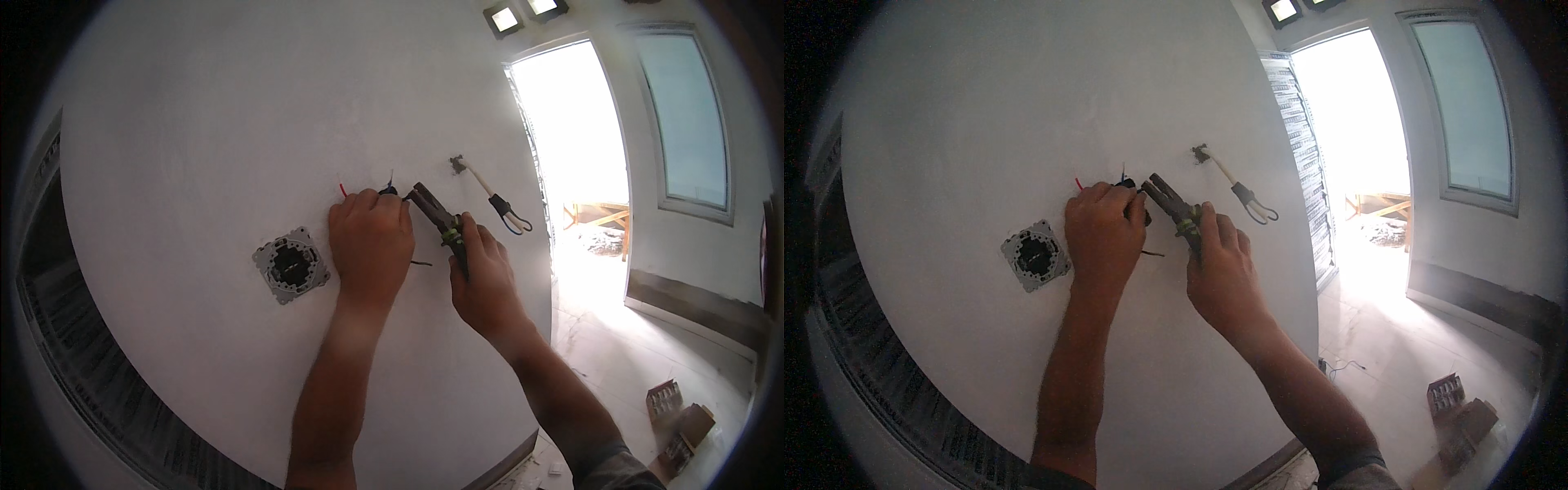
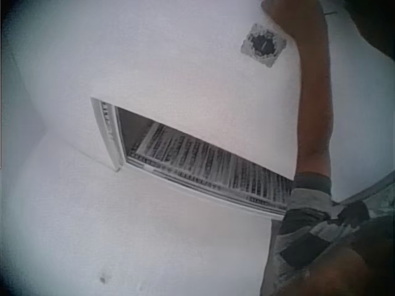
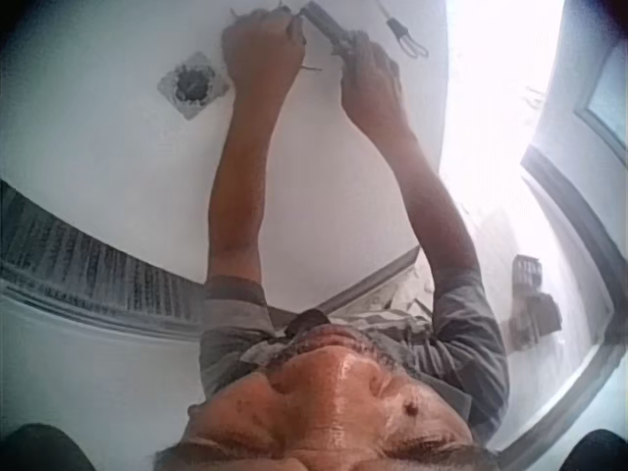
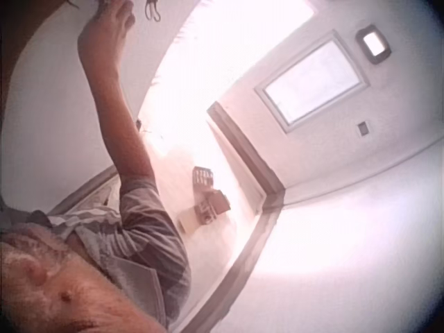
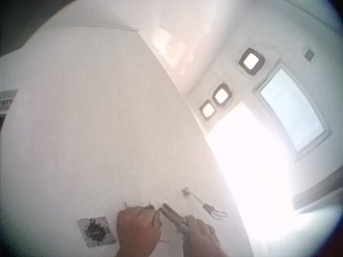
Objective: The person installs a wall-mounted electrical fixture by securing it to the wall with a screwdriver, then uses pliers to strip and connect wires to the fixture terminals. The person works on a single fixture mounted on a white wall in a room under construction.
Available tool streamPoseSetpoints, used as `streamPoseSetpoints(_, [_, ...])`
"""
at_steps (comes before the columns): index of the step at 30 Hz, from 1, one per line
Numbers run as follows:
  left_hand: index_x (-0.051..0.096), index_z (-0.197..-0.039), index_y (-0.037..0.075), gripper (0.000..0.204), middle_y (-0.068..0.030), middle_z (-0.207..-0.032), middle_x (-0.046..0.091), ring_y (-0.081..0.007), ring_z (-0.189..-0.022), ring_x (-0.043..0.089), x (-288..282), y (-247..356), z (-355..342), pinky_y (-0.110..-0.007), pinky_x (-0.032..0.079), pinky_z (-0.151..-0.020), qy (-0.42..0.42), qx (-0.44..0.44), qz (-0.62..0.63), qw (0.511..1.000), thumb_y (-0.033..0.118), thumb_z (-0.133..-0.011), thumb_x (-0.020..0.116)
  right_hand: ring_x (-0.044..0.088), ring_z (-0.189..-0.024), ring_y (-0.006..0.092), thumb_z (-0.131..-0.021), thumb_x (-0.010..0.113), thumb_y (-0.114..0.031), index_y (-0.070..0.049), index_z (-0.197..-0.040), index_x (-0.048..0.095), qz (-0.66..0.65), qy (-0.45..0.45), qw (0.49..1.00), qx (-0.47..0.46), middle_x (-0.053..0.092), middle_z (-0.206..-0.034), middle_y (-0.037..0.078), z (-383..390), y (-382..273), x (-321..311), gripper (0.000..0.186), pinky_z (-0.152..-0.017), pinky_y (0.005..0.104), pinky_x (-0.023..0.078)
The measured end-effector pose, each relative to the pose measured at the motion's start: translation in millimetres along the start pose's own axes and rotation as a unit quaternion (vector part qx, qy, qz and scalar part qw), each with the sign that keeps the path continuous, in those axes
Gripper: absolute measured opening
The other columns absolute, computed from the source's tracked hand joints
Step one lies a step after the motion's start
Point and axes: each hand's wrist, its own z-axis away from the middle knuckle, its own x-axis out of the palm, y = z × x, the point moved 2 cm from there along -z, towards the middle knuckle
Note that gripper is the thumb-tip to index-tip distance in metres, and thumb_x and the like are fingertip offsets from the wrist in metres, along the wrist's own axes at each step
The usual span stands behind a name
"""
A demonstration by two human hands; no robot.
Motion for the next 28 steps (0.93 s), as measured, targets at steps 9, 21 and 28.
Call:
streamPoseSetpoints(9, [0.071,-0.077,0.007,0.015,-0.0078,-0.079,0.067,-0.0269,-0.082,0.067,-2.0,0.3,-0.8,-0.042,0.048,-0.079,-0.005,0.007,-0.02,1.0,0.017,-0.088,0.075,0.052,-0.13,0.044,-0.101,0.059,-0.01,0.0,-0.16,0.027,0.092,0.039,0.995,-0.005,0.046,-0.146,0.026,-1.3,-0.9,7.0,0.068,-0.109,0.0559,0.047])
streamPoseSetpoints(21, [0.074,-0.085,0.004,0.014,-0.0107,-0.083,0.069,-0.0285,-0.082,0.068,-2.2,-1.0,-2.8,-0.045,0.049,-0.082,-0.034,0.015,-0.008,0.999,0.017,-0.091,0.076,0.063,-0.115,0.045,-0.101,0.057,-0.012,0.001,-0.14,0.045,0.07,-0.03,0.997,0.023,0.063,-0.12,0.027,-9.5,0.5,0.3,0.043,-0.099,0.0589,0.05])
streamPoseSetpoints(28, [0.074,-0.086,0.003,0.015,-0.0118,-0.084,0.069,-0.0289,-0.084,0.068,-2.6,-1.9,-2.9,-0.045,0.049,-0.084,-0.05,0.009,-0.009,0.999,0.018,-0.091,0.076,0.06,-0.125,0.0486,-0.101,0.057,-0.012,-0.002,-0.141,0.047,-0.07,-0.172,0.977,0.108,0.063,-0.131,0.027,-14.7,-6.6,-15.3,0.042,-0.102,0.0554,0.05])
